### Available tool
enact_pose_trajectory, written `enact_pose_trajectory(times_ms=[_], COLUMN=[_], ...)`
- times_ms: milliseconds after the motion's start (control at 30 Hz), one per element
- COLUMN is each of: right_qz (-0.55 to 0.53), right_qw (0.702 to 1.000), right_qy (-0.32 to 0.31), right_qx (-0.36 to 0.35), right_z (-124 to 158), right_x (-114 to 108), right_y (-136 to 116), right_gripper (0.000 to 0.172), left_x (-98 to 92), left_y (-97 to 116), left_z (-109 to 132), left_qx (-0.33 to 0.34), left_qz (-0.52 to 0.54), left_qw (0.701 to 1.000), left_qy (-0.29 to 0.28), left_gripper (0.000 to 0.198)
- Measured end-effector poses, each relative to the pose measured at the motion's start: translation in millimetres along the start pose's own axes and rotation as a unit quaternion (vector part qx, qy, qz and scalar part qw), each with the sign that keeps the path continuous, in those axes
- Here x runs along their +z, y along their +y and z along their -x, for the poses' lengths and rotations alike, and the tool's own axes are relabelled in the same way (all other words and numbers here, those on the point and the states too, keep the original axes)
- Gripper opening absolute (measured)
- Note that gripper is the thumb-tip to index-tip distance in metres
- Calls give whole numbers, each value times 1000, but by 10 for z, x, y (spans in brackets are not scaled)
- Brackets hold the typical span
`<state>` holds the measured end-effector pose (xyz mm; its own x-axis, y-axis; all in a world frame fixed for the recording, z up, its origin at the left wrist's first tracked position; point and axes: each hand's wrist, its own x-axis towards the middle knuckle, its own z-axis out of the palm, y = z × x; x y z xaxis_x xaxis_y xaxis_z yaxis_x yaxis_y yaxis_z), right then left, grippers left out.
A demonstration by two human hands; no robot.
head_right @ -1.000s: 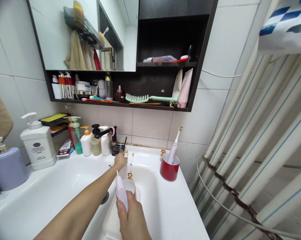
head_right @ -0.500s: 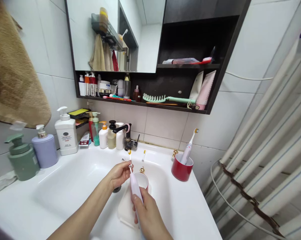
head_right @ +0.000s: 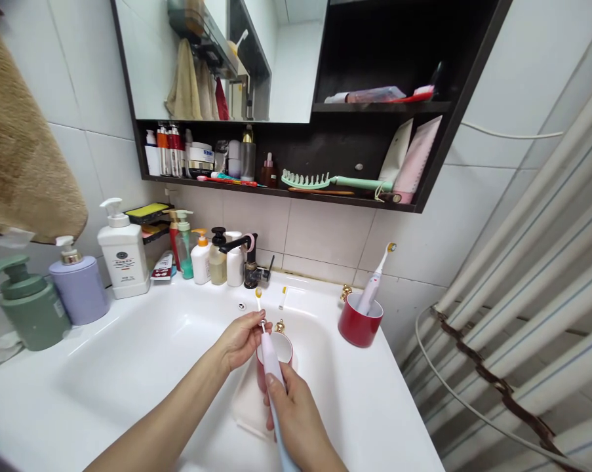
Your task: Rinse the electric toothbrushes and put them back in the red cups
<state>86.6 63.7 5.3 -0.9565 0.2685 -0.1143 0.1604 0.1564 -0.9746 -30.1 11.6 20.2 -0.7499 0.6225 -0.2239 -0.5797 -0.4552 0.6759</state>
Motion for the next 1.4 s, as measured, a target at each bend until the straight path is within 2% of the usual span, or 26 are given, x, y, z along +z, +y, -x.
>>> enact_pose_trajectory(times_ms=[233, 467, 567, 700, 833, 933, 1067, 1167, 1400], right_qz=[-32, 7, -16, -27, -77, -125, -138, -145, -21], right_qw=[999, 998, 998, 998, 996, 992, 990, 989, 998], right_qy=[6, 60, 50, 63, 44, 21, 16, -13, 53], right_qx=[24, -7, 17, 5, 14, 23, 12, 9, -13], right_z=[6, 1, 1, 2, 7, 9, 15, 24, 16], right_x=[13, -2, -18, -22, -1, 18, 25, 18, 23], right_y=[-3, -11, -32, -49, -44, -39, -47, -68, -91], right_gripper=[26, 24, 26, 26, 24, 28, 29, 29, 25], left_x=[-8, -36, -41, -18, 8, 15, 23, 32, 13], left_y=[-34, -79, -111, -115, -111, -107, -82, -72, -113], left_z=[-18, -23, -20, 6, 30, 37, 58, 72, 41], left_qx=[14, 8, 0, -3, -11, -16, -11, -16, 17], left_qz=[-15, -73, -90, -109, -103, -99, -105, -95, -135], left_qw=[1000, 996, 994, 991, 990, 989, 987, 986, 988], left_qy=[-2, -42, -56, -74, -94, -106, -122, -139, -69], left_gripper=[13, 12, 11, 12, 14, 17, 17, 16, 19])
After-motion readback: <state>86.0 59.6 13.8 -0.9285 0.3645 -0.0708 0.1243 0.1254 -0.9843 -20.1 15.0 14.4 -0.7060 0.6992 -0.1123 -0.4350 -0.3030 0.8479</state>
